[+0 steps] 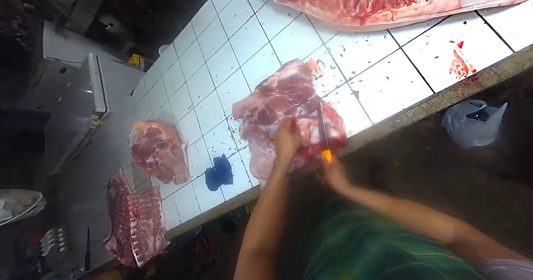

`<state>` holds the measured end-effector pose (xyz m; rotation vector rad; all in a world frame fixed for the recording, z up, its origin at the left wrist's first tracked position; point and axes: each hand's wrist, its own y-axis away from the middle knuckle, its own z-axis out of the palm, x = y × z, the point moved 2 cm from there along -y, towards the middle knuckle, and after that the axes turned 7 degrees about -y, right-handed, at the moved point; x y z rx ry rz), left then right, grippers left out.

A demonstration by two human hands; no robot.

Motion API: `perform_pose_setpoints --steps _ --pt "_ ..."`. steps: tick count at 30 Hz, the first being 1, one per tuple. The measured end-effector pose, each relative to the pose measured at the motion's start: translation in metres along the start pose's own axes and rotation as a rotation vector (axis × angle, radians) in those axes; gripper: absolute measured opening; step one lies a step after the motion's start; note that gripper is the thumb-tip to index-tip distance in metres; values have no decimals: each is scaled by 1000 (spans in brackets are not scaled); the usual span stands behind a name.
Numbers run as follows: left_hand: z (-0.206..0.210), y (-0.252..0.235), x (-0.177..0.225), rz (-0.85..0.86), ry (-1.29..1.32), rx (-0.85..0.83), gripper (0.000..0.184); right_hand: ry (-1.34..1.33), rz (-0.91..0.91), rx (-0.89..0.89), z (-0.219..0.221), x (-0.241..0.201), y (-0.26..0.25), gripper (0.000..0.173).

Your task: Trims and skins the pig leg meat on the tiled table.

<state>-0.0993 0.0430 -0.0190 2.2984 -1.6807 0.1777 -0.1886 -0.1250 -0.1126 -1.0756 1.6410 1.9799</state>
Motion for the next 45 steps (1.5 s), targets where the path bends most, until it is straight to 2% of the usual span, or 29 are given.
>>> perform_pose_setpoints --steps 3,7,11,13,16,18,21,24,28,37,41,45 --pt "29 -11 29 54 -193 -161 31 2 -6 34 -8 -2 4 52" --pt "35 -14 67 -94 -466 -300 34 -13 16 17 -16 -12 0 52" --pt "44 -23 71 -87 -557 -339 30 -66 19 -40 -23 -11 -7 54" --pt "40 -29 67 -100 -532 -354 35 -120 14 -71 -25 -8 -11 54" --pt "31 -39 46 -104 -362 -391 39 -177 14 -109 -25 -4 -16 53" --pt "23 -44 30 -108 -190 -430 37 -197 19 -141 -26 -2 -18 54" --pt "13 -45 16 -206 30 -493 27 -251 19 -197 -27 0 -20 53" --pt "10 -40 15 -244 102 -471 22 -296 20 -232 -26 4 -25 50" --pt "13 -34 14 -223 115 -409 23 -342 52 -305 -27 16 -26 48" --pt "5 -25 25 -101 -182 -294 27 -399 117 -471 -9 -8 -41 63" --pt "-12 -12 24 -91 -155 -254 27 -317 159 -515 -25 2 -12 51" --pt "-19 2 25 -57 -115 -208 32 -355 168 -538 -19 -8 -17 53"
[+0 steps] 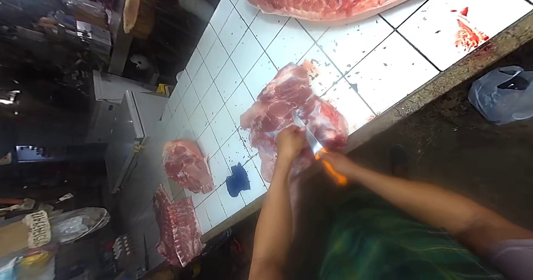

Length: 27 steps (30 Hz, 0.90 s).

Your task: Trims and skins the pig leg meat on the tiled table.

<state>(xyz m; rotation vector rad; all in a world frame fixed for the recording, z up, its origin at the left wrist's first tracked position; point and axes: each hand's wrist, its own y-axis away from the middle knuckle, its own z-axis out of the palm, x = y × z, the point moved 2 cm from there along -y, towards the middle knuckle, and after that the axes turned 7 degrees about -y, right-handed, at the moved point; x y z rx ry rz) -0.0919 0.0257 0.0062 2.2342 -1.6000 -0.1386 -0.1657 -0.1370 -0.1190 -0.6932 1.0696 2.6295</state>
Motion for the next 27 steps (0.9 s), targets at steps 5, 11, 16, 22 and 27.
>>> perform_pose_setpoints --steps 5,11,16,22,27 --pt "-46 20 -17 -73 217 223 33 326 70 -93 -10 26 41 54" --pt "-143 61 18 346 613 166 19 489 -5 74 -76 -10 105 46" --pt "-214 80 112 1151 851 -206 12 379 -172 366 -138 -77 161 44" --pt "-194 -83 233 793 1440 -174 24 196 -406 603 -187 -113 199 36" --pt "-26 -143 234 132 984 -180 38 138 -434 717 -208 -108 207 37"
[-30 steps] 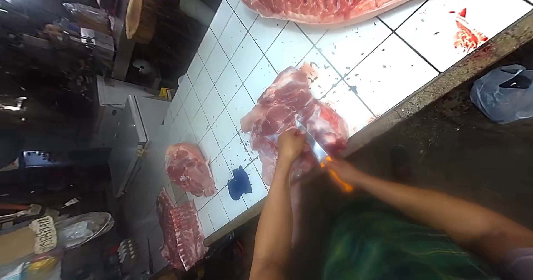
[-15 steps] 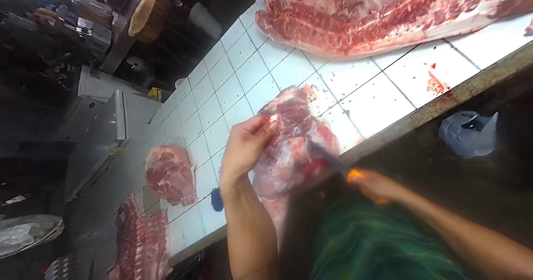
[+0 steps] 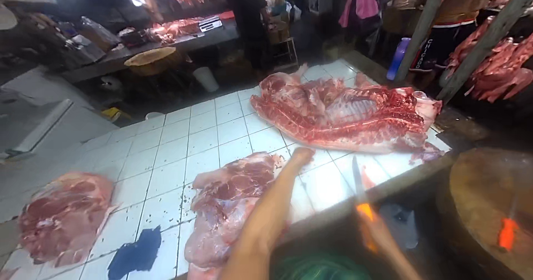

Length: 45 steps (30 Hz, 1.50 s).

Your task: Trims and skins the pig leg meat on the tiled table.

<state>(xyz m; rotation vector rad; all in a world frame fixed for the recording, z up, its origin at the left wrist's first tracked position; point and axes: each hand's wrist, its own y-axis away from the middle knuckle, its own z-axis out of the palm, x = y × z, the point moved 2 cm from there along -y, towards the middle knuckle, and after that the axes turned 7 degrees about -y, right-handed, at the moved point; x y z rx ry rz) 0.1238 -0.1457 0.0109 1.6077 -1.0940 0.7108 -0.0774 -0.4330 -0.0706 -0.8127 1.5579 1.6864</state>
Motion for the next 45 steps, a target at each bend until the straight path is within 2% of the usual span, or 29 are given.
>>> perform_pose_setpoints --steps 2,4,7,9,10,11,13,14,15,18,21,23,25,27,28,30,31,32,34,35,37,40,42,45 --pt "6 37 -65 -8 54 5 32 49 20 1 1 11 1 38" --pt "-6 102 -123 -47 -41 122 30 207 11 11 4 15 0 41" --pt "-44 212 -173 -51 -382 544 31 595 -158 14 15 12 -12 50" --pt "-77 267 -196 -27 -604 818 27 770 -259 -72 38 -2 -17 52" --pt "-94 282 -209 -97 -701 890 32 831 -305 -146 54 -9 -22 51" --pt "-108 290 -223 -191 -760 929 45 872 -351 -232 74 -16 -28 49" --pt "-127 286 -255 -384 -803 898 87 953 -439 -401 121 -31 -38 49" --pt "-128 282 -266 -450 -820 881 97 993 -471 -462 146 -37 -42 50" --pt "-125 280 -271 -488 -835 880 97 1034 -509 -500 171 -43 -46 51" --pt "-115 294 -277 -545 -881 879 74 1148 -625 -557 241 -52 -52 54" --pt "-103 325 -289 -539 -916 854 53 1238 -692 -623 284 -37 -34 53" --pt "-91 351 -298 -504 -810 879 37 1292 -657 -670 287 -14 -13 52" --pt "-84 377 -315 -573 -488 948 29 1313 -579 -696 272 9 4 54" --pt "-82 395 -341 -686 121 989 39 1265 -484 -661 249 24 16 57" --pt "-79 401 -357 -679 507 1010 47 1220 -441 -635 237 29 22 59" --pt "-82 411 -387 -553 1199 1052 73 1154 -419 -605 226 42 42 60" --pt "-89 414 -399 -445 1419 1109 81 1137 -432 -628 229 50 53 60" --pt "-100 415 -410 -326 1547 1171 78 1119 -444 -682 239 60 63 60" --pt "-122 412 -423 -129 1640 1243 56 1100 -466 -807 268 79 82 60" --pt "-130 411 -425 -55 1634 1229 48 1082 -445 -844 282 89 90 60" --pt "-146 418 -418 50 1554 1163 39 981 -397 -807 303 103 104 57" --pt "-176 441 -371 185 1233 1076 23 765 -425 -685 305 97 125 53" --pt "-191 449 -319 326 988 962 30 735 -420 -658 305 84 138 51" --pt "-202 437 -234 626 713 815 43 669 -304 -668 322 83 145 45"
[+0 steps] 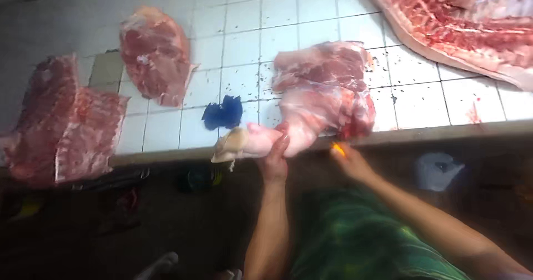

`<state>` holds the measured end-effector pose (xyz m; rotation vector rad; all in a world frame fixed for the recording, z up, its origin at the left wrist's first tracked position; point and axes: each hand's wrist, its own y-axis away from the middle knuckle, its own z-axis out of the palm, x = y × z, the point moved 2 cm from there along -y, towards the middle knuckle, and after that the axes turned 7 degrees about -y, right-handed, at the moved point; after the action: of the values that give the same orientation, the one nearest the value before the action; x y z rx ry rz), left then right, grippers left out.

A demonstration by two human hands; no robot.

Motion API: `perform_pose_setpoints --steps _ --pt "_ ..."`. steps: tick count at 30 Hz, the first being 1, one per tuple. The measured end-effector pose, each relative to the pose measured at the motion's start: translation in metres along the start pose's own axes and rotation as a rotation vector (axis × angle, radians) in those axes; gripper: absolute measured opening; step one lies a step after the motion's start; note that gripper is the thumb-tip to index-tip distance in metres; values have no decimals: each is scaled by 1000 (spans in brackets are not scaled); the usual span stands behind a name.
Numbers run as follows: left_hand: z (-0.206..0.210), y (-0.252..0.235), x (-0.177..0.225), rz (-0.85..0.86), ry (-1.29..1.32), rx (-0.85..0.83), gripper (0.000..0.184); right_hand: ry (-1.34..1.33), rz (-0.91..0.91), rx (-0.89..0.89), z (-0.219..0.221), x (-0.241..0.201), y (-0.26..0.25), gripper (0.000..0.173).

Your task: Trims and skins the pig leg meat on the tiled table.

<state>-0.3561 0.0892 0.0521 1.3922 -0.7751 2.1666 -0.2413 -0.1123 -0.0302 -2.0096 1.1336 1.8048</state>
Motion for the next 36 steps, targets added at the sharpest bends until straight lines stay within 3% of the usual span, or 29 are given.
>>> perform_pose_setpoints --steps 4,7,8,10,13,18,20,25,29,33,36 --pt "80 -52 18 222 -74 -47 56 -213 135 253 -12 23 -37 52" --pt "132 -93 34 292 -182 -41 43 -515 288 438 -43 58 -52 72" --pt "149 -106 40 277 -218 -37 42 -556 260 440 -51 56 -51 74" --pt "191 -140 54 255 -274 -47 46 -621 103 312 -57 13 -51 65" --pt "251 -180 51 220 -332 -63 55 -740 -66 122 -38 -39 -64 55" --pt "320 -246 29 254 -467 17 60 -1126 202 322 -60 -10 -110 59" --pt "332 -267 22 232 -513 53 61 -1209 275 336 -81 -7 -108 57" --pt "339 -304 15 258 -568 44 51 -991 74 120 -88 -39 -122 56" --pt "333 -321 21 241 -639 100 42 -963 253 265 -89 4 -146 65" --pt "320 -332 29 210 -622 172 38 -845 130 216 -98 -31 -142 60" --pt "300 -332 35 197 -641 193 42 -710 202 228 -94 -21 -148 63"
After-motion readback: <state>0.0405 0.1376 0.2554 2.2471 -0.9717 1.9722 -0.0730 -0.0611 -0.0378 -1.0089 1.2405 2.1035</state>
